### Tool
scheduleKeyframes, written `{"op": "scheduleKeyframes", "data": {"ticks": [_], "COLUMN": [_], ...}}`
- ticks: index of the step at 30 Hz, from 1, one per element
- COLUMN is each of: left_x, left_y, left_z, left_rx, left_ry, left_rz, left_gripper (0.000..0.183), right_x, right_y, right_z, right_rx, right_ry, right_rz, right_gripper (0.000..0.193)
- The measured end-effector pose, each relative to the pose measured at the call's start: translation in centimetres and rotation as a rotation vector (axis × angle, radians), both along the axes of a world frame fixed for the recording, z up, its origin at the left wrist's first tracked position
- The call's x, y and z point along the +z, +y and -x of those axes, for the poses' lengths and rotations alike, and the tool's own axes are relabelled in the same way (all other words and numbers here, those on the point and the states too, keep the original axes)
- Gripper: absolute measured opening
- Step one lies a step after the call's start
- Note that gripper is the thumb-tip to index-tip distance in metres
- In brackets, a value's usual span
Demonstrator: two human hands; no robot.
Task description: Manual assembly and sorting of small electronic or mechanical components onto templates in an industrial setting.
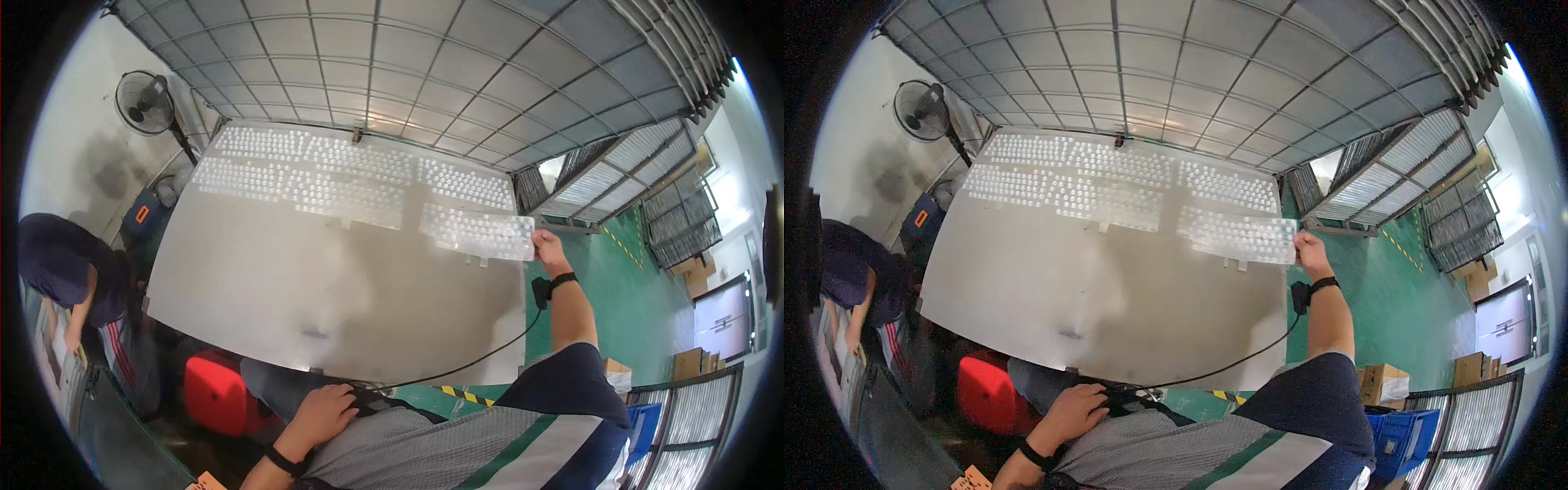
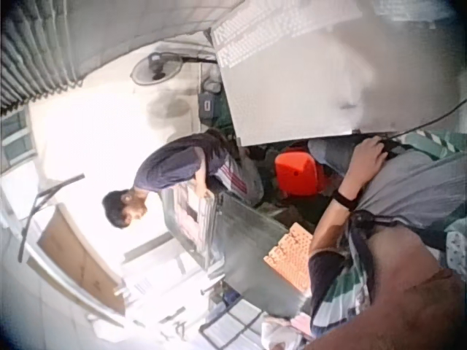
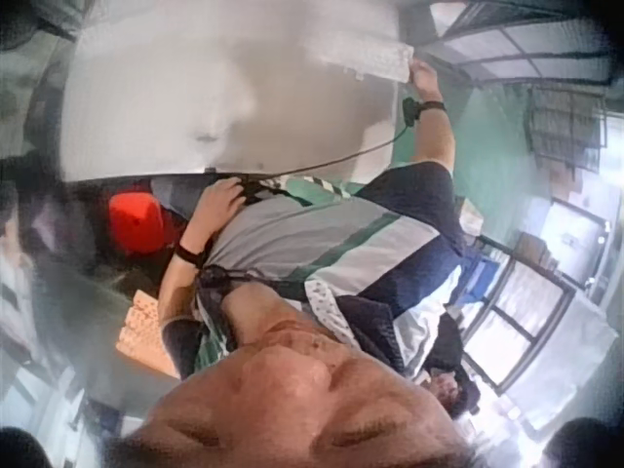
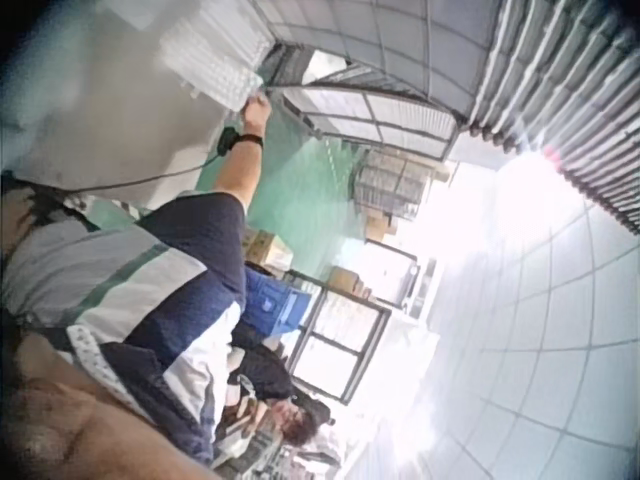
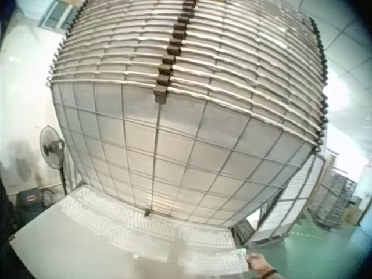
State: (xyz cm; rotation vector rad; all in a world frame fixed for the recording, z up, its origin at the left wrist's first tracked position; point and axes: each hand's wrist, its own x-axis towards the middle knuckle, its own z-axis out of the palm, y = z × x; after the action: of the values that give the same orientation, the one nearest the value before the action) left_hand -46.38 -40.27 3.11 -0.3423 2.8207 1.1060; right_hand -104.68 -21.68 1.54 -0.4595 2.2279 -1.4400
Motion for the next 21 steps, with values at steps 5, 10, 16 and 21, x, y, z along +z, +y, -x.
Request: {"op": "scheduleKeyframes", "data": {"ticks": [5, 10, 16, 21], "left_x": [0.6, 1.4, 3.4, 4.4], "left_y": [0.0, 0.5, 1.6, 4.6], "left_z": [0.1, 0.0, -2.6, -5.6], "left_rx": [0.023, 0.121, 0.283, 0.436], "left_ry": [-0.020, 0.080, 0.123, 0.304], "left_rz": [-0.024, 0.049, 0.009, 0.108], "left_gripper": [0.029, 0.028, 0.028, 0.023], "right_x": [-1.2, -0.8, 1.4, 12.2], "right_y": [-3.3, -4.7, -13.7, -25.2], "right_z": [1.5, 1.4, -2.0, -19.4], "right_rx": [-0.037, -0.176, 0.094, 0.727], "right_ry": [-0.046, 0.005, 0.629, 0.634], "right_rz": [-0.037, -0.190, -0.333, 0.157], "right_gripper": [0.013, 0.017, 0.025, 0.016]}}
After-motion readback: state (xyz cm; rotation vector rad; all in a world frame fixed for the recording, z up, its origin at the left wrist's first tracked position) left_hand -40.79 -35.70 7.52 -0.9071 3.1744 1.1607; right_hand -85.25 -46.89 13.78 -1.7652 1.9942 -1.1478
